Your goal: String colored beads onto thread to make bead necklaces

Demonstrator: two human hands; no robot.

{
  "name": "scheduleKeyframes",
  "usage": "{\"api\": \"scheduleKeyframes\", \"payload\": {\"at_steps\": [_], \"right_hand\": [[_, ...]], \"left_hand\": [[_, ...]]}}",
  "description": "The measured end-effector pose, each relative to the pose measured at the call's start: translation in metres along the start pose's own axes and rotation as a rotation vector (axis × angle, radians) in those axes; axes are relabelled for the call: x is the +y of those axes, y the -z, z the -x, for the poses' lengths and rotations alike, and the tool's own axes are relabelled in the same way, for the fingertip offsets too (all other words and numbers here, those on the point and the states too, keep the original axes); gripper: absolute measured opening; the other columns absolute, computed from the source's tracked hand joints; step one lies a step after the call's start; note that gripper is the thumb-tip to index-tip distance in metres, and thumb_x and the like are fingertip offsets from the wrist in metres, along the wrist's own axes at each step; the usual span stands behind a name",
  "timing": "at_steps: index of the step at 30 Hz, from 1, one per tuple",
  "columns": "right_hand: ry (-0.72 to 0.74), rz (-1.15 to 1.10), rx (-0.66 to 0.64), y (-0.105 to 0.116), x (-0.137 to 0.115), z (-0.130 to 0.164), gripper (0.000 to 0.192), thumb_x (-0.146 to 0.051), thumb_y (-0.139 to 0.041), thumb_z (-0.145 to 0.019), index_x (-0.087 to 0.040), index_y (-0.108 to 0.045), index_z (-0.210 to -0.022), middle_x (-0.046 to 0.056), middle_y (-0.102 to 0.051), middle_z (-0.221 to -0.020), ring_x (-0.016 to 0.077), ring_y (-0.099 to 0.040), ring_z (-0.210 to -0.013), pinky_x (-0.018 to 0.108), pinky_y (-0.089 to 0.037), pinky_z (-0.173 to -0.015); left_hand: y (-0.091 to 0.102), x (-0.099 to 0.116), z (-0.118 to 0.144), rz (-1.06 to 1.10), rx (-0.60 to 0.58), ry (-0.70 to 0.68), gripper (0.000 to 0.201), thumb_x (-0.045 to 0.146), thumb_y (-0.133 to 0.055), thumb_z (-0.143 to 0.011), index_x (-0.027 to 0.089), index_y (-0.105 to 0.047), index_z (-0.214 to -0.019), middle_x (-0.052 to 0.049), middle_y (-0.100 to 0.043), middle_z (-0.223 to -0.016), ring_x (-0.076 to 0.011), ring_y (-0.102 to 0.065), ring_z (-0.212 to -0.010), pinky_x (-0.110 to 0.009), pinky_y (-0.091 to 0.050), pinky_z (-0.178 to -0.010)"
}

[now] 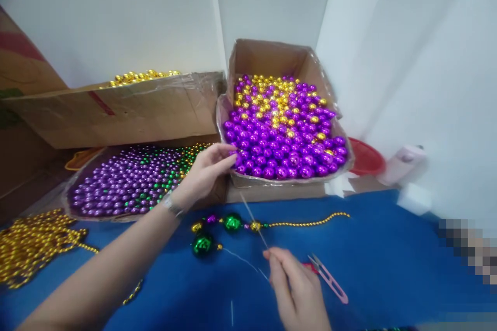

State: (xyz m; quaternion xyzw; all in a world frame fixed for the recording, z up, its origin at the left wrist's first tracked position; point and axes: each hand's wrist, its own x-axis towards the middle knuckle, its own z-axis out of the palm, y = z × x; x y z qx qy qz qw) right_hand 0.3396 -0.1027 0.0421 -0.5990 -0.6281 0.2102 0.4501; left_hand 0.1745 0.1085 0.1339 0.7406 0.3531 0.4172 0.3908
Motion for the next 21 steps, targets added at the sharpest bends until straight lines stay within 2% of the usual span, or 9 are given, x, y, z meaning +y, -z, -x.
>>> {"api": "scheduleKeyframes", "payload": {"at_steps": [2, 3, 5, 7, 10, 16, 21], "right_hand": [[0.054, 0.049, -0.026, -0.009, 0.001, 0.001, 0.024, -0.03, -0.038, -0.095, -0.021, -0.061, -0.099, 0.003, -0.063, -0.068, 0.0151, -0.063, -0.06, 0.02, -0.051, -0.057], [0.077, 0.06, -0.03, -0.013, 0.001, 0.001, 0.024, -0.029, -0.038, -0.095, -0.021, -0.061, -0.098, 0.004, -0.066, -0.073, 0.0158, -0.065, -0.063, 0.021, -0.053, -0.06], [0.133, 0.069, -0.037, -0.019, 0.002, 0.001, 0.023, -0.026, -0.038, -0.095, -0.021, -0.06, -0.099, 0.006, -0.069, -0.084, 0.0168, -0.068, -0.071, 0.021, -0.054, -0.065], [0.187, 0.071, -0.048, -0.024, 0.003, 0.001, 0.021, -0.023, -0.039, -0.094, -0.021, -0.06, -0.1, 0.007, -0.07, -0.09, 0.0169, -0.068, -0.075, 0.021, -0.054, -0.067], [0.213, 0.081, -0.071, -0.027, 0.002, 0.001, 0.02, -0.02, -0.039, -0.094, -0.02, -0.058, -0.102, 0.007, -0.07, -0.091, 0.0166, -0.068, -0.076, 0.021, -0.054, -0.067], [0.195, 0.107, -0.083, -0.031, 0.001, 0.003, 0.02, -0.02, -0.039, -0.094, -0.021, -0.058, -0.1, 0.005, -0.069, -0.088, 0.0166, -0.068, -0.076, 0.021, -0.053, -0.065], [0.191, 0.118, -0.096, -0.033, 0.001, 0.005, 0.021, -0.021, -0.038, -0.095, -0.02, -0.058, -0.1, 0.007, -0.069, -0.091, 0.0178, -0.068, -0.079, 0.024, -0.053, -0.069]], "left_hand": [[0.001, 0.001, 0.032, 0.519, -0.008, 0.232, 0.026, 0.033, -0.054, -0.086, 0.018, -0.052, -0.107, -0.007, -0.062, -0.096, -0.018, -0.063, -0.084, -0.034, -0.052, -0.074], [0.002, 0.0, 0.046, 0.685, 0.017, 0.334, 0.025, 0.03, -0.057, -0.084, 0.018, -0.053, -0.105, -0.006, -0.063, -0.093, -0.0169, -0.064, -0.083, -0.032, -0.053, -0.073], [0.002, -0.004, 0.069, 0.875, 0.086, 0.48, 0.023, 0.024, -0.061, -0.082, 0.017, -0.055, -0.103, -0.005, -0.064, -0.09, -0.0149, -0.065, -0.08, -0.028, -0.054, -0.072], [0.002, -0.009, 0.083, 0.95, 0.142, 0.544, 0.023, 0.02, -0.064, -0.08, 0.017, -0.056, -0.102, -0.004, -0.065, -0.09, -0.014, -0.066, -0.079, -0.025, -0.055, -0.07], [0.003, -0.013, 0.094, 0.984, 0.166, 0.561, 0.023, 0.019, -0.065, -0.08, 0.017, -0.057, -0.101, -0.003, -0.065, -0.09, -0.0144, -0.067, -0.08, -0.024, -0.056, -0.07], [0.007, -0.014, 0.102, 1.014, 0.172, 0.557, 0.021, 0.018, -0.063, -0.081, 0.016, -0.058, -0.101, -0.004, -0.065, -0.092, -0.0159, -0.067, -0.084, -0.023, -0.056, -0.072], [0.008, -0.014, 0.105, 0.999, 0.159, 0.55, 0.021, 0.02, -0.063, -0.081, 0.016, -0.058, -0.101, -0.004, -0.064, -0.091, -0.015, -0.066, -0.083, -0.024, -0.055, -0.073]]}}
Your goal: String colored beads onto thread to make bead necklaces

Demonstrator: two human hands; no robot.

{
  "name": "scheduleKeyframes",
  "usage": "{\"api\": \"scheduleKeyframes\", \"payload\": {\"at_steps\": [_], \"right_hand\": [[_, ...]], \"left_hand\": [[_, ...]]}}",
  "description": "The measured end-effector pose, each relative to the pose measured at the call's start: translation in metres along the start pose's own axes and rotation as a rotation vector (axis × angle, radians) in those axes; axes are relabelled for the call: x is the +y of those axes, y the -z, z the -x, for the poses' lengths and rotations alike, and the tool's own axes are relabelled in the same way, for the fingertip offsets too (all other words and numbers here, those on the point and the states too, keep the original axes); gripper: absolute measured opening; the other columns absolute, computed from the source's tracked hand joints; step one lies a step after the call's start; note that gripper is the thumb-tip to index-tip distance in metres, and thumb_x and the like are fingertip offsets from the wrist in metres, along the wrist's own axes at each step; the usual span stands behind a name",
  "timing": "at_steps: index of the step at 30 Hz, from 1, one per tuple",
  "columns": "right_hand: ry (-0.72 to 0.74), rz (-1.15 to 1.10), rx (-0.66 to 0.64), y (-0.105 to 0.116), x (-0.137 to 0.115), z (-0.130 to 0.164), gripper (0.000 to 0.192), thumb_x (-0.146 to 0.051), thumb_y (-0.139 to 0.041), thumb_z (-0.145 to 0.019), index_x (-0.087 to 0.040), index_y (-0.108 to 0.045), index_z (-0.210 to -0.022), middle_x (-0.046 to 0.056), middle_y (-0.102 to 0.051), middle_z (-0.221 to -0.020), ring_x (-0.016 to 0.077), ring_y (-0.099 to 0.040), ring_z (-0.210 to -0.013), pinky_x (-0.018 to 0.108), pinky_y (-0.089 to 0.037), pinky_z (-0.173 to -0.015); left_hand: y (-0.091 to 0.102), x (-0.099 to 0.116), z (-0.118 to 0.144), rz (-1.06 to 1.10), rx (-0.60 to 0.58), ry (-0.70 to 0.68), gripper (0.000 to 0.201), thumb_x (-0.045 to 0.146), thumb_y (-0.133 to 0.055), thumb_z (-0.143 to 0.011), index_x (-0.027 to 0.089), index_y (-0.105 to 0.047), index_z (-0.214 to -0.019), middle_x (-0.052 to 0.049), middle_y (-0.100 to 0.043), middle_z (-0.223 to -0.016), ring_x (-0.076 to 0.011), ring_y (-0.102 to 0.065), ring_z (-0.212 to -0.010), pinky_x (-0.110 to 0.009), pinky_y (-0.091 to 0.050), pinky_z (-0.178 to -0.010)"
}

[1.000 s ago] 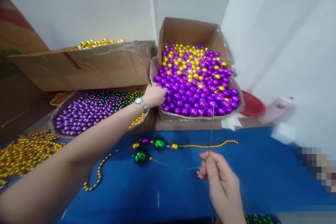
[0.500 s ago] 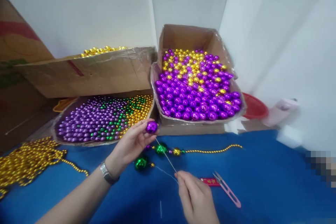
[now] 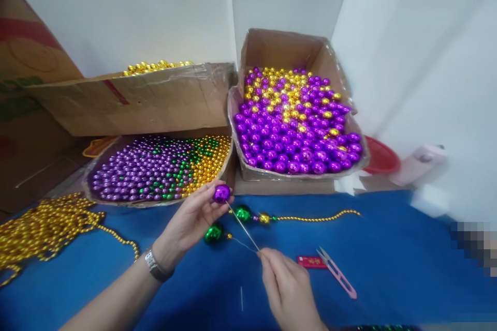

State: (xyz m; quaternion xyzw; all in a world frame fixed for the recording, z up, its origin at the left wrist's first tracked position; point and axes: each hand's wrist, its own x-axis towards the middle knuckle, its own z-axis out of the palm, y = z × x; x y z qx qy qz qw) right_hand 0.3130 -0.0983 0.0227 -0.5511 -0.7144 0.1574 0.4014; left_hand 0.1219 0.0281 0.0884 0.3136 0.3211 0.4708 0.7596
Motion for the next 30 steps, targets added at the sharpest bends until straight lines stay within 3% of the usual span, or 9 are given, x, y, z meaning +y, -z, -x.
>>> {"api": "scheduleKeyframes", "payload": {"at_steps": [3, 9, 14, 20, 24, 27, 30], "right_hand": [[-0.002, 0.004, -0.012, 0.001, 0.0, 0.002, 0.02, -0.02, -0.039, -0.095, -0.02, -0.058, -0.102, 0.008, -0.069, -0.094, 0.0178, -0.067, -0.082, 0.024, -0.053, -0.07], [0.039, 0.014, 0.004, 0.002, 0.004, 0.002, 0.02, -0.017, -0.04, -0.094, -0.02, -0.057, -0.104, 0.007, -0.068, -0.092, 0.0175, -0.067, -0.082, 0.024, -0.053, -0.072], [0.04, 0.02, 0.004, -0.001, 0.005, 0.001, 0.021, -0.016, -0.04, -0.094, -0.019, -0.058, -0.104, 0.006, -0.067, -0.087, 0.0166, -0.066, -0.078, 0.025, -0.053, -0.068], [0.101, 0.106, 0.025, 0.0, 0.01, 0.003, 0.021, -0.015, -0.039, -0.094, -0.019, -0.058, -0.103, 0.005, -0.067, -0.084, 0.0164, -0.065, -0.075, 0.025, -0.052, -0.067], [0.203, 0.342, 0.019, 0.007, 0.017, 0.003, 0.024, -0.013, -0.038, -0.093, -0.015, -0.058, -0.107, 0.007, -0.064, -0.075, 0.0191, -0.063, -0.068, 0.03, -0.05, -0.064], [0.244, 0.455, 0.019, 0.006, 0.02, 0.0, 0.027, -0.012, -0.038, -0.093, -0.014, -0.059, -0.109, 0.007, -0.063, -0.071, 0.0195, -0.061, -0.064, 0.032, -0.048, -0.061], [0.251, 0.405, 0.031, -0.003, 0.021, -0.002, 0.026, -0.011, -0.038, -0.093, -0.014, -0.059, -0.107, 0.008, -0.065, -0.076, 0.0202, -0.064, -0.071, 0.032, -0.05, -0.067]], "left_hand": [[0.003, 0.0, 0.001, -0.091, -0.004, -0.058, 0.024, 0.022, -0.063, -0.081, 0.018, -0.057, -0.104, -0.004, -0.063, -0.093, -0.0137, -0.064, -0.082, -0.027, -0.055, -0.074], [0.014, 0.001, 0.004, -0.624, -0.014, -0.313, 0.034, 0.018, -0.072, -0.071, 0.015, -0.059, -0.103, -0.008, -0.061, -0.11, -0.0178, -0.059, -0.099, -0.029, -0.049, -0.086], [0.017, 0.002, 0.006, -0.749, -0.082, -0.375, 0.031, 0.018, -0.071, -0.072, 0.013, -0.062, -0.102, -0.01, -0.059, -0.116, -0.0214, -0.056, -0.108, -0.032, -0.044, -0.095], [0.023, 0.007, 0.007, -0.863, -0.182, -0.391, 0.034, 0.021, -0.065, -0.079, 0.016, -0.06, -0.112, -0.011, -0.058, -0.118, -0.0227, -0.056, -0.106, -0.034, -0.046, -0.092], [0.024, 0.016, 0.011, -0.999, -0.259, -0.408, 0.04, 0.022, -0.065, -0.079, 0.019, -0.056, -0.117, -0.009, -0.056, -0.12, -0.0218, -0.053, -0.111, -0.034, -0.043, -0.096], [0.02, 0.015, 0.014, -0.959, -0.281, -0.299, 0.043, 0.023, -0.071, -0.073, 0.018, -0.054, -0.112, -0.008, -0.06, -0.113, -0.02, -0.057, -0.102, -0.032, -0.047, -0.09], [0.016, 0.005, 0.016, -0.823, -0.291, -0.164, 0.039, 0.024, -0.073, -0.071, 0.016, -0.056, -0.104, -0.006, -0.061, -0.102, -0.0161, -0.058, -0.088, -0.027, -0.049, -0.077]]}}
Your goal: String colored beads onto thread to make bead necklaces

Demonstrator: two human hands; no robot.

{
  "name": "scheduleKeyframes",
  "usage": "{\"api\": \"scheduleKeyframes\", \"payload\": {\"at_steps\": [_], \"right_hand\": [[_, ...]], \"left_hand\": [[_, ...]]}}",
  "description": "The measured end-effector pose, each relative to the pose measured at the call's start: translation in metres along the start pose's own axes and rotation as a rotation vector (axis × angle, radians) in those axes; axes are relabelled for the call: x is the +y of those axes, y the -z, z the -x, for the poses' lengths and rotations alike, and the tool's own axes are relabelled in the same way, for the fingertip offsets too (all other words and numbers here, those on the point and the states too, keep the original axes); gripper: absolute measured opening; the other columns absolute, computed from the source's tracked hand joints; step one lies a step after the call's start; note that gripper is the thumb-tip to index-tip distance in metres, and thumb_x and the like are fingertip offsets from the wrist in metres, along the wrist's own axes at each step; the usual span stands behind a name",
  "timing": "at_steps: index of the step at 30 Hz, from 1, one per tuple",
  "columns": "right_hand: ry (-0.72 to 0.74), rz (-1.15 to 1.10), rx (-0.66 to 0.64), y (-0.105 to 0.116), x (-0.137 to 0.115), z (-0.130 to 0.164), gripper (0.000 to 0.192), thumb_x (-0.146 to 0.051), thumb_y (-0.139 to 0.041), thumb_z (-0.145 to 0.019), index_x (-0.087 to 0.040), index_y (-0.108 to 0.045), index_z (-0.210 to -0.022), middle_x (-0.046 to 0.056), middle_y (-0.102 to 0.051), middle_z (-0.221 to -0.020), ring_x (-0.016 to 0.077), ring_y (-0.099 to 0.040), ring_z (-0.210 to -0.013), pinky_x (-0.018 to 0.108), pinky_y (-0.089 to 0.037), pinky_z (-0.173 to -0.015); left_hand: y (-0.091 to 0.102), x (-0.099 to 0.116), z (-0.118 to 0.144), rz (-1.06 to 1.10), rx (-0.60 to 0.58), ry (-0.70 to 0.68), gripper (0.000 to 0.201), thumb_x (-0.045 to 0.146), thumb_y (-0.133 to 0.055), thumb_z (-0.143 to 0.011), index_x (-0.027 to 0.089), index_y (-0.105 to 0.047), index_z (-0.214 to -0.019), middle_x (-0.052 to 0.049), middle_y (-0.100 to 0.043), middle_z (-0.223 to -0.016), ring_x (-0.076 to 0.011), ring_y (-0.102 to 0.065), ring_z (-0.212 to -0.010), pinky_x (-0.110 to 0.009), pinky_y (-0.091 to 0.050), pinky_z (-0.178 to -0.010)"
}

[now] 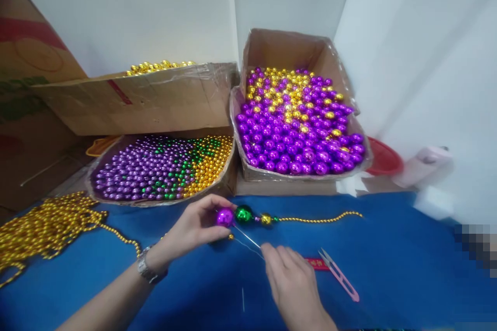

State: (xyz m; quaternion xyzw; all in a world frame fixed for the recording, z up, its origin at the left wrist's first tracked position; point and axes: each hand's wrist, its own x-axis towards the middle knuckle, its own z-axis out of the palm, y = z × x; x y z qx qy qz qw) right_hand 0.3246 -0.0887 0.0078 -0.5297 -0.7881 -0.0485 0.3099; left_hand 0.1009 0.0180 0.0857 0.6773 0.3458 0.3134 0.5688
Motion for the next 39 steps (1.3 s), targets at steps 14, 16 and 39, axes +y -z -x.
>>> {"api": "scheduleKeyframes", "payload": {"at_steps": [14, 16, 39], "right_hand": [[-0.07, -0.179, 0.007, -0.01, 0.006, 0.014, 0.023, -0.025, -0.042, -0.095, -0.016, -0.059, -0.108, 0.008, -0.071, -0.095, 0.0169, -0.07, -0.084, 0.02, -0.057, -0.073], [-0.069, -0.159, 0.002, -0.012, 0.011, 0.019, 0.025, -0.027, -0.043, -0.095, -0.016, -0.059, -0.11, 0.008, -0.071, -0.097, 0.0173, -0.07, -0.086, 0.019, -0.057, -0.074], [-0.011, -0.14, 0.082, -0.016, 0.015, 0.018, 0.031, -0.036, -0.043, -0.095, -0.018, -0.067, -0.103, 0.007, -0.073, -0.091, 0.0192, -0.072, -0.077, 0.018, -0.059, -0.065]], "left_hand": [[0.042, 0.001, -0.004, -0.187, 0.212, -0.042, 0.03, 0.031, -0.054, -0.086, 0.016, -0.055, -0.112, -0.011, -0.062, -0.114, -0.0197, -0.059, -0.103, -0.03, -0.049, -0.086], [0.076, 0.002, -0.016, -0.582, 0.3, -0.046, 0.029, 0.032, -0.047, -0.089, 0.015, -0.056, -0.111, -0.009, -0.065, -0.108, -0.0177, -0.062, -0.096, -0.028, -0.05, -0.082], [0.167, -0.055, -0.072, -1.228, 0.021, 0.421, 0.023, 0.031, -0.055, -0.087, 0.013, -0.059, -0.102, -0.007, -0.061, -0.103, -0.0184, -0.059, -0.091, -0.039, -0.05, -0.08]]}}
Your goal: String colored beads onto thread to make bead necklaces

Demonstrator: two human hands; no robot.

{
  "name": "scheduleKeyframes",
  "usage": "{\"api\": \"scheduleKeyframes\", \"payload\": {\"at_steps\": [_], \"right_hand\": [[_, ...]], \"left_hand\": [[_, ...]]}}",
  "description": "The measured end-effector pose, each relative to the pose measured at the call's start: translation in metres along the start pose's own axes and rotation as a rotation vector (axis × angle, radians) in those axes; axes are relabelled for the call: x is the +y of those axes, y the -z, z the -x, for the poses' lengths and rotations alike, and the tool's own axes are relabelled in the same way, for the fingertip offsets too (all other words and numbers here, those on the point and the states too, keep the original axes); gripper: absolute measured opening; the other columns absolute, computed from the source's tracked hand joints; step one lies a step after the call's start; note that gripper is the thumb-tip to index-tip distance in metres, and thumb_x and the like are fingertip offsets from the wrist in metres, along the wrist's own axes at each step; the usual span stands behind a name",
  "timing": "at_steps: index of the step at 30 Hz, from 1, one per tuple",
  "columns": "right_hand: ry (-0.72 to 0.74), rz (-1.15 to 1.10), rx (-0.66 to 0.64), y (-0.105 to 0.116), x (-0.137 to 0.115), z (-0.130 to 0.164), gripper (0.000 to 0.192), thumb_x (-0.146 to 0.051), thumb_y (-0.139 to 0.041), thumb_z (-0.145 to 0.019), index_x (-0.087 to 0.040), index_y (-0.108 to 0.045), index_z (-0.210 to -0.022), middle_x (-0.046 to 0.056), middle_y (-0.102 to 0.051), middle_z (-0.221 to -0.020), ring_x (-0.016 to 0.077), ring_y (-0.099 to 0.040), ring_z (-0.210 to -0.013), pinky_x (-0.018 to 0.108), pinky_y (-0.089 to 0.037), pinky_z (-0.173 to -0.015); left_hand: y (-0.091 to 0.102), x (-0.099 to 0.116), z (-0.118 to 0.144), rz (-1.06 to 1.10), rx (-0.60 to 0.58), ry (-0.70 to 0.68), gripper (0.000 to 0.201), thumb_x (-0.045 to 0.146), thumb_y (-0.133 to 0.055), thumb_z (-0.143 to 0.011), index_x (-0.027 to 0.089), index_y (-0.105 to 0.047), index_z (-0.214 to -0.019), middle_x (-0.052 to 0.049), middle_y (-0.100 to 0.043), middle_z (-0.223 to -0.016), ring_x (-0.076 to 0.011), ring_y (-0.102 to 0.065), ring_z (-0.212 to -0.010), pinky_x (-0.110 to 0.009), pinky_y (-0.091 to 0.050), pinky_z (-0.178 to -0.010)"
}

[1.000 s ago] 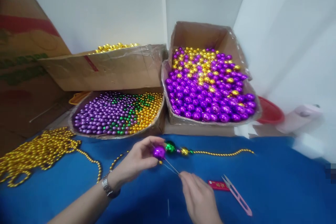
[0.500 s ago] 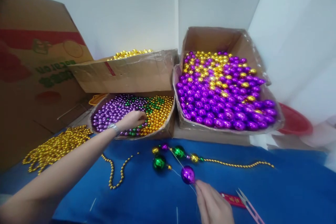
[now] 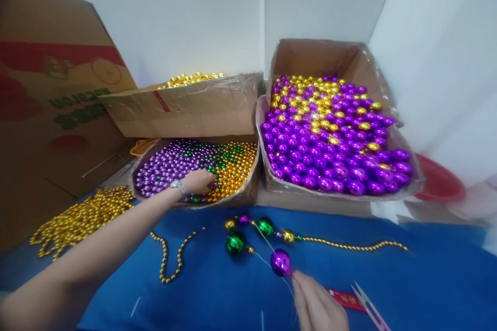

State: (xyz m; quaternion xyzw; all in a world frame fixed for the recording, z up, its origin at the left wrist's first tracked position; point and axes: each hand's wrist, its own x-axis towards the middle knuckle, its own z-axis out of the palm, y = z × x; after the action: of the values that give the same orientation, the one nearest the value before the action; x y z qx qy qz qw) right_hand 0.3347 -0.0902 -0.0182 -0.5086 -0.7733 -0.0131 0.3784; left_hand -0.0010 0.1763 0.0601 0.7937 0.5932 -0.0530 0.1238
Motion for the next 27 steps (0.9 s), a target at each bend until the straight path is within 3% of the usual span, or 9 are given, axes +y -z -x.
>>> {"api": "scheduleKeyframes", "payload": {"at_steps": [5, 10, 14, 16, 27], "right_hand": [[0.012, -0.03, -0.018, -0.01, -0.01, -0.007, 0.025, -0.027, -0.042, -0.095, -0.016, -0.062, -0.105, 0.009, -0.072, -0.091, 0.0189, -0.071, -0.079, 0.022, -0.059, -0.071], [-0.046, -0.064, 0.014, -0.008, -0.027, -0.024, 0.025, -0.022, -0.037, -0.096, -0.015, -0.061, -0.098, 0.009, -0.071, -0.084, 0.0181, -0.071, -0.074, 0.022, -0.058, -0.067], [-0.071, -0.11, 0.021, -0.006, -0.033, -0.033, 0.022, -0.018, -0.039, -0.094, -0.017, -0.06, -0.097, 0.006, -0.068, -0.077, 0.0178, -0.069, -0.074, 0.023, -0.057, -0.066], [-0.07, -0.12, 0.009, -0.005, -0.032, -0.034, 0.02, -0.017, -0.04, -0.094, -0.017, -0.059, -0.099, 0.005, -0.067, -0.074, 0.0173, -0.069, -0.072, 0.023, -0.057, -0.066], [-0.081, -0.101, -0.003, -0.003, -0.031, -0.03, 0.021, -0.016, -0.038, -0.093, -0.017, -0.059, -0.097, 0.004, -0.063, -0.068, 0.0178, -0.067, -0.071, 0.025, -0.055, -0.069]], "left_hand": [[0.003, 0.013, 0.015, 0.322, 0.099, -0.035, 0.016, 0.026, -0.062, -0.078, 0.013, -0.064, -0.087, -0.006, -0.065, -0.08, -0.0215, -0.062, -0.082, -0.034, -0.049, -0.072], [0.006, 0.059, 0.054, 0.785, 0.14, -0.182, 0.034, 0.035, -0.04, -0.092, 0.015, -0.049, -0.118, -0.009, -0.065, -0.098, -0.0163, -0.064, -0.084, -0.028, -0.052, -0.071], [-0.002, 0.094, 0.081, 1.582, -0.064, -0.198, 0.023, 0.029, -0.059, -0.084, 0.016, -0.057, -0.103, -0.007, -0.064, -0.089, -0.0132, -0.064, -0.076, -0.026, -0.053, -0.068], [-0.007, 0.105, 0.088, 1.795, -0.172, -0.153, 0.019, 0.024, -0.064, -0.081, 0.015, -0.059, -0.097, -0.004, -0.063, -0.082, -0.0119, -0.063, -0.072, -0.024, -0.053, -0.066], [-0.017, 0.124, 0.097, 1.889, -0.21, -0.072, 0.017, 0.021, -0.069, -0.077, 0.016, -0.059, -0.09, 0.0, -0.057, -0.076, -0.0093, -0.059, -0.068, -0.022, -0.051, -0.062]]}}
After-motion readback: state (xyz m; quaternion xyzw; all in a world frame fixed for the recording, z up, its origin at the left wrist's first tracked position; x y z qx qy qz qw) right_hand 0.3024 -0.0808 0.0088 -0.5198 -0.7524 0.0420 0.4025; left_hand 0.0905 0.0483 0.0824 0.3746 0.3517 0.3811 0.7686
